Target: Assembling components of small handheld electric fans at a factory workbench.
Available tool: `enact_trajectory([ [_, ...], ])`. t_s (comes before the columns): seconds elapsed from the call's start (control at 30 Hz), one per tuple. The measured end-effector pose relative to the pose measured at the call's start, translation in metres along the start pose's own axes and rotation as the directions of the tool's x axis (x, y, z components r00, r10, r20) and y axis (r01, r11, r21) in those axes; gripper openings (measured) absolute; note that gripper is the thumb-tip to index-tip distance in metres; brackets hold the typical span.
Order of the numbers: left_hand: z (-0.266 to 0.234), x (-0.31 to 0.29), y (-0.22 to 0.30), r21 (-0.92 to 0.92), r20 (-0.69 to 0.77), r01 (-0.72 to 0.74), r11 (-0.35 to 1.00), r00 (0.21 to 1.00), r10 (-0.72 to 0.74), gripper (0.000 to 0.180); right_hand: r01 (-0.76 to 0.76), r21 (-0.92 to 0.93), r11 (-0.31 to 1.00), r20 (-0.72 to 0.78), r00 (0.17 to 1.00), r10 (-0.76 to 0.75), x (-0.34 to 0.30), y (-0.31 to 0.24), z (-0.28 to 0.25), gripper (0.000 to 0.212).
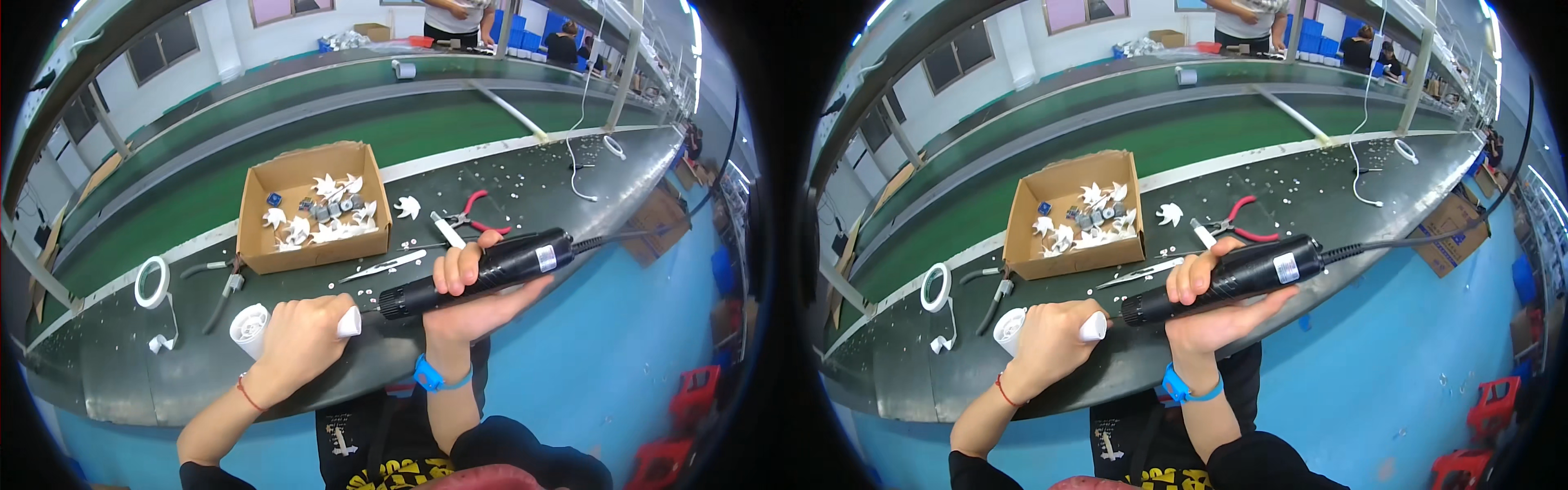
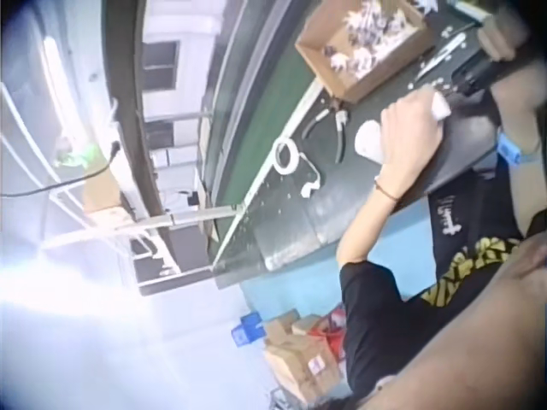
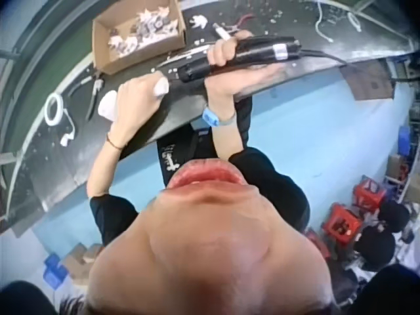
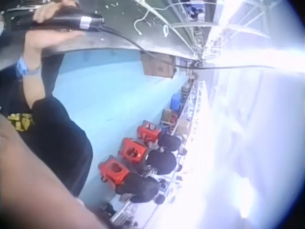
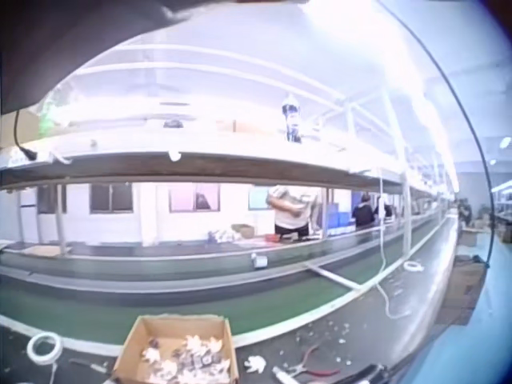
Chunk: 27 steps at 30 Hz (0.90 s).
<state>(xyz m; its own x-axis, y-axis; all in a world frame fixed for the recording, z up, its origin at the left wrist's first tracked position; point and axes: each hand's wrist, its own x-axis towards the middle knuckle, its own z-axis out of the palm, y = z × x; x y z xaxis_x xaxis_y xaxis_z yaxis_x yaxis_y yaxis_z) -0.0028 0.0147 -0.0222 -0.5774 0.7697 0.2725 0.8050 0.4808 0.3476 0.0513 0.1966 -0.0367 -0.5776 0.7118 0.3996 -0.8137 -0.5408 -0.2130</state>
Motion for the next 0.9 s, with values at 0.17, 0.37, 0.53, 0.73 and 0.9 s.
enact_trajectory([
  [0.17,0.011,0.004,-0.021,0.174,-0.018,-0.062,0.983,0.998,0.066,0.011,0.025,-0.051,0.998,0.002,1.000,-0.025,0.011,-0.010,-0.006,0.080],
  [0.37,0.008,0.014,-0.011,0.020,-0.318,-0.108,0.994,0.942,0.109,0.039,-0.127,0.302,0.945,0.150,0.985,0.084,0.014,-0.021,0.000,0.055],
  [0.53,0.006,0.010,-0.009,0.042,-0.278,-0.092,0.995,0.955,0.100,0.035,-0.118,0.284,0.952,0.067,0.992,0.103,0.010,-0.008,0.008,0.030],
  [0.73,0.004,0.004,-0.004,0.035,-0.282,-0.107,0.994,0.953,0.113,0.032,-0.126,0.383,0.915,0.090,0.991,0.099,0.005,-0.010,0.005,0.029],
  [0.9,0.006,0.003,-0.008,0.101,-0.273,-0.110,0.989,0.953,0.134,0.038,-0.115,0.373,0.921,0.076,0.993,0.094,0.005,-0.006,0.006,0.028],
])
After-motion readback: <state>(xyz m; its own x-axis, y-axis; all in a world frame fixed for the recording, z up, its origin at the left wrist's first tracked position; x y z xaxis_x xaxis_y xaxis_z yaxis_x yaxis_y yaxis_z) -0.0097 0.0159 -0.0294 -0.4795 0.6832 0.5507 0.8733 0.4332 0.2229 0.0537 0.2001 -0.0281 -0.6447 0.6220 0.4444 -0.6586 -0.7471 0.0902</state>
